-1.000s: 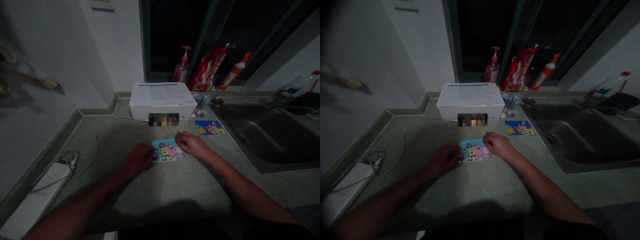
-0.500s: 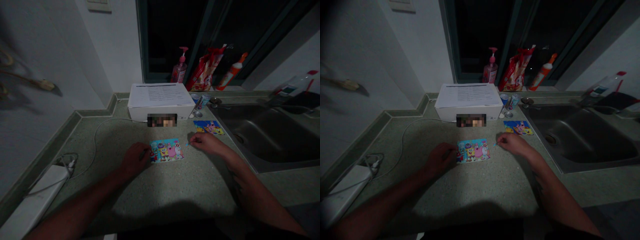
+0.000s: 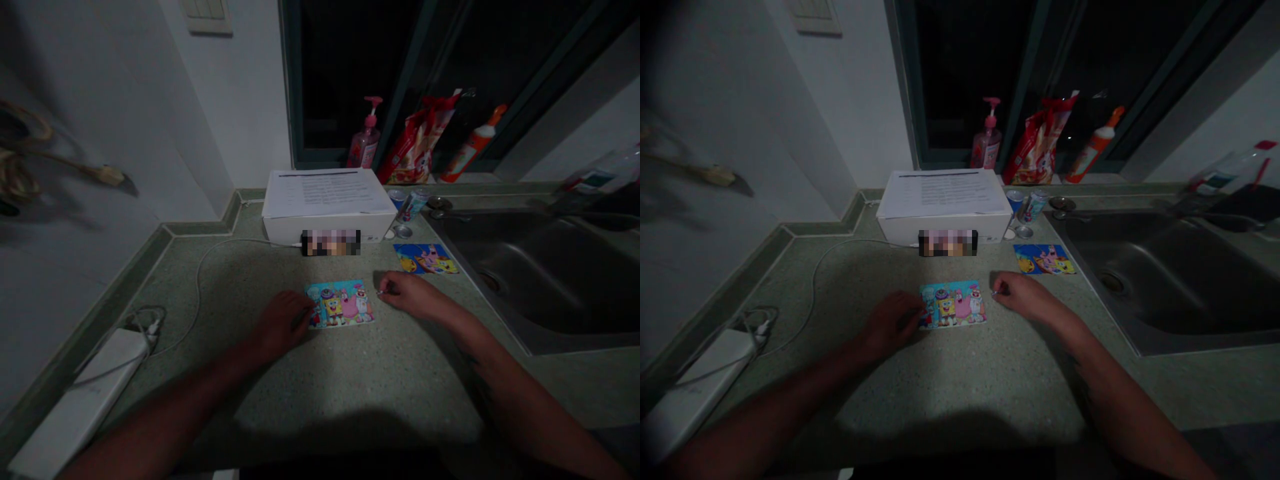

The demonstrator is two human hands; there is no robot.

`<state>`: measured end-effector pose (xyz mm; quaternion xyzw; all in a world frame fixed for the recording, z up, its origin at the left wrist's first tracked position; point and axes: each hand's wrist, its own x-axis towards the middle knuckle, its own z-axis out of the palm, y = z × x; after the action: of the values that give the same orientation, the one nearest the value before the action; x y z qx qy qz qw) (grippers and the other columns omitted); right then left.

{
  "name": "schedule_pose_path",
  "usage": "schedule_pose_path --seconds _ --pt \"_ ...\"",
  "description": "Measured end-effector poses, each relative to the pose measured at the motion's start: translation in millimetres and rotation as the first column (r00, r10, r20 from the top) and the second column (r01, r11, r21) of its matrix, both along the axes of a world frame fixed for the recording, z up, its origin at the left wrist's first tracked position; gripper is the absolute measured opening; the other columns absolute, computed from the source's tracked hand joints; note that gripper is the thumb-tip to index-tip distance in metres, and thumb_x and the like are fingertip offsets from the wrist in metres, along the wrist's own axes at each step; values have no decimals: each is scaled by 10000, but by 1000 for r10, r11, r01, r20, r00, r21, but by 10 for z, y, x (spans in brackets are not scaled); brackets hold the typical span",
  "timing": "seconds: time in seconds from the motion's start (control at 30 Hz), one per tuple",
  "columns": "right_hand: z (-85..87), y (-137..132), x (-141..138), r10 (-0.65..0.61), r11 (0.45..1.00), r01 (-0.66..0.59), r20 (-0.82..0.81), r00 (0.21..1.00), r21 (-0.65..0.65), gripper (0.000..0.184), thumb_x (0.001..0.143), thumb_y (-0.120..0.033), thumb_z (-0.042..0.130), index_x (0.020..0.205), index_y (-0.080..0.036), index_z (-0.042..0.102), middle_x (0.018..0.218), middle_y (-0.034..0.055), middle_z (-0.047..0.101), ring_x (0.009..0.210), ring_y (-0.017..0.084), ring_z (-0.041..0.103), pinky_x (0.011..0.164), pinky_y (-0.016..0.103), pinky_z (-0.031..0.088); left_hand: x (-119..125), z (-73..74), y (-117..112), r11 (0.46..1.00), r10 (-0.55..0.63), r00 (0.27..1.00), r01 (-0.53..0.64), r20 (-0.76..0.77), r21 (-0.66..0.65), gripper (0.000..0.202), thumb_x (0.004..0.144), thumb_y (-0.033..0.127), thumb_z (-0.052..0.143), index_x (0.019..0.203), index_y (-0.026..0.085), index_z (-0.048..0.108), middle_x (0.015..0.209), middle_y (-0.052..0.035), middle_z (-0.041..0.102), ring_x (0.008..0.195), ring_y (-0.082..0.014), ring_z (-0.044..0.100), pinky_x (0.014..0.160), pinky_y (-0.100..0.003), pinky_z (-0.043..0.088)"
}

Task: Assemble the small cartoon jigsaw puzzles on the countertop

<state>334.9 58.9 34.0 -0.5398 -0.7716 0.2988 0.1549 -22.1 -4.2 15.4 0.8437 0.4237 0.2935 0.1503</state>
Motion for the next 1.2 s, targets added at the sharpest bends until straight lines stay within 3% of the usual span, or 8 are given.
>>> schedule_pose_path --seconds 0.1,0.2,0.3,0.4,0.57,0.77,0.93,1.2 --pt "13 -11 -42 21 999 -22 -56 998 -23 81 860 -193 702 883 -261 739 787 38 747 699 218 679 674 356 515 23 -23 -10 1000 -9 1000 9 -8 1 130 1020 184 612 1055 266 707 1005 -76 800 933 -275 768 888 -470 654" --pt "-6 -49 -164 4 999 -14 -219 976 -46 109 915 -297 674 973 -260 759 866 48 777 780 235 710 717 362 546 58 -57 -25 1000 10 1000 -10 -2 -12 107 1006 190 649 1044 273 704 995 -68 797 930 -273 767 873 -462 659" --pt "-69 -131 -394 -76 996 53 -374 924 -72 129 888 -387 726 915 -260 733 859 46 783 761 241 704 719 380 550 115 -65 -54 1000 19 1000 -19 20 8 106 997 188 662 1052 268 705 997 -70 797 926 -275 767 849 -469 668" --pt "-153 -259 -680 -155 984 97 -454 877 -147 201 864 -468 756 881 -276 697 765 26 728 668 219 638 621 353 509 197 -20 -98 999 38 999 -39 34 32 116 996 190 661 1050 279 713 1000 -66 796 941 -276 770 875 -485 669" --pt "-220 -461 -1002 -254 949 84 -576 777 -305 343 794 -584 814 822 -284 651 712 23 684 613 201 596 570 341 474 344 59 -124 999 22 999 -24 41 46 159 962 209 724 1109 270 717 1079 -78 806 991 -282 776 886 -481 679" --pt "-148 -539 -1061 -419 892 128 -690 590 -433 379 743 -569 882 792 -250 685 615 -18 639 510 133 479 469 269 317 428 36 -54 990 19 994 -34 110 134 120 997 269 713 1116 273 701 994 -57 802 908 -269 783 793 -464 696" --pt "-57 -540 -1069 -496 860 171 -711 498 -480 374 705 -550 904 761 -244 696 591 -3 660 495 126 469 454 263 275 533 126 0 979 35 996 -51 81 197 165 992 203 721 1139 274 693 1052 -67 786 956 -285 772 834 -486 686" --pt "-10 -526 -1036 -494 861 155 -722 485 -485 349 721 -544 874 771 -252 688 565 -14 649 466 120 460 443 261 264 659 102 97 975 76 996 -82 36 206 102 964 133 734 1003 226 721 960 -58 783 905 -248 743 812 -420 644"
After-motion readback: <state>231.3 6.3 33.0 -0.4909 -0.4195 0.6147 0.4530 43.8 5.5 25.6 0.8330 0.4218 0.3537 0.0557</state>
